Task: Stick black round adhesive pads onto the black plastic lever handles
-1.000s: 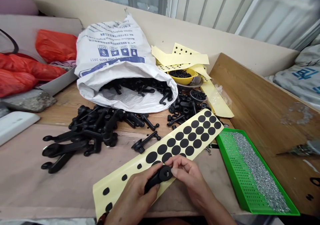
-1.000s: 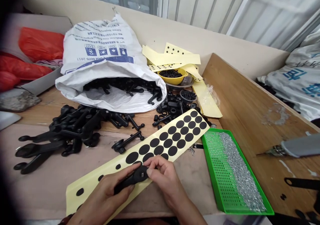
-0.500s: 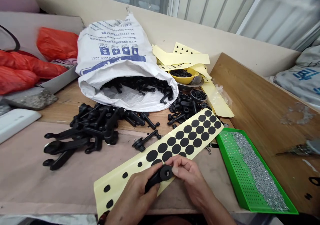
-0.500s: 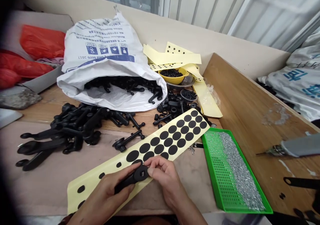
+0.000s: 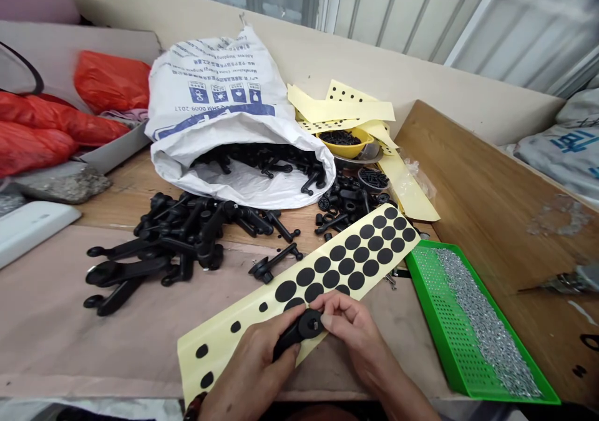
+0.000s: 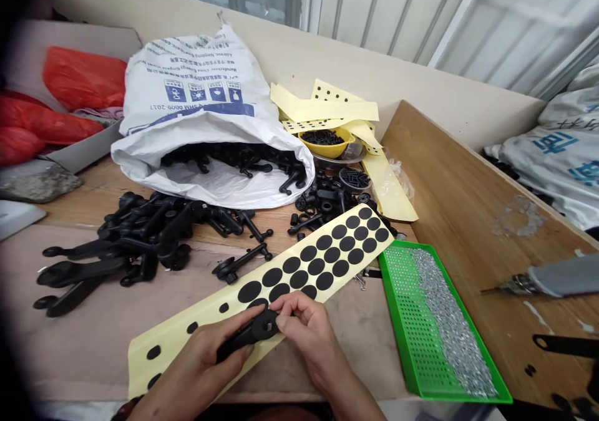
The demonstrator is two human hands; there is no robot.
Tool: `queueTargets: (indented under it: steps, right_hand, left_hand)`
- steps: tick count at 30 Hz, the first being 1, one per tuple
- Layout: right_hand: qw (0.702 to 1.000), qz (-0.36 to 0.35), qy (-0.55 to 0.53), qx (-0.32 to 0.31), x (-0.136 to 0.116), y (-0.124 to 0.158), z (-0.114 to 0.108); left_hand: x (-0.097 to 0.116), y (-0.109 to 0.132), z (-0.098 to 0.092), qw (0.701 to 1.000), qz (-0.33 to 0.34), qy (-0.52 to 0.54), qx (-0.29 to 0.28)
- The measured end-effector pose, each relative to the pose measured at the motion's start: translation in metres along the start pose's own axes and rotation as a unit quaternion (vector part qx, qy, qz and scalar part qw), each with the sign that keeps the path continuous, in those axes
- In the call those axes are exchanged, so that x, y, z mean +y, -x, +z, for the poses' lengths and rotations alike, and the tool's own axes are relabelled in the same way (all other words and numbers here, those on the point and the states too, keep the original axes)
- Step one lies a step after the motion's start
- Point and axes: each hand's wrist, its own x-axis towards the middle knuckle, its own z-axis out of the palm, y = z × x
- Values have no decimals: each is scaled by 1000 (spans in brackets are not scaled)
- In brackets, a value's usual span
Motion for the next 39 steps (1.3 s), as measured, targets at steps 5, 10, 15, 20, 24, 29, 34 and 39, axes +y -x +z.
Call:
queueTargets:
  steps: [5, 10, 15, 20, 24, 29, 34, 39]
  right_hand:
    - [1000, 2, 5, -1, -2, -1, 1]
    - [1000, 4, -10, 3, 0, -2, 0]
    - [1000, 2, -5, 0, 1, -1, 0]
    - [1000, -3, -6, 0, 1, 1, 0]
    - [1000, 0, -3, 2, 2, 1, 0]
    - [1000, -7, -6, -1, 2, 3, 1]
    - [1000, -16, 0, -9, 1, 5, 7]
    - [998, -45, 32, 3, 0, 4, 10]
  left_hand:
    - [7, 0, -5, 1000, -9, 1, -15]
    - [5, 1, -3, 1000, -2, -8, -4]
    - [5, 2, -3, 1000, -2, -6, -12]
    - [5, 4, -5, 1000, -5, -8, -5]
    - [1, 2, -3, 1000, 4, 17, -11]
    - [-2, 3, -1, 1000, -1, 16, 3]
    - [7, 1, -4, 998, -30, 30, -39]
    - [11, 2, -5, 993, -45, 105, -37]
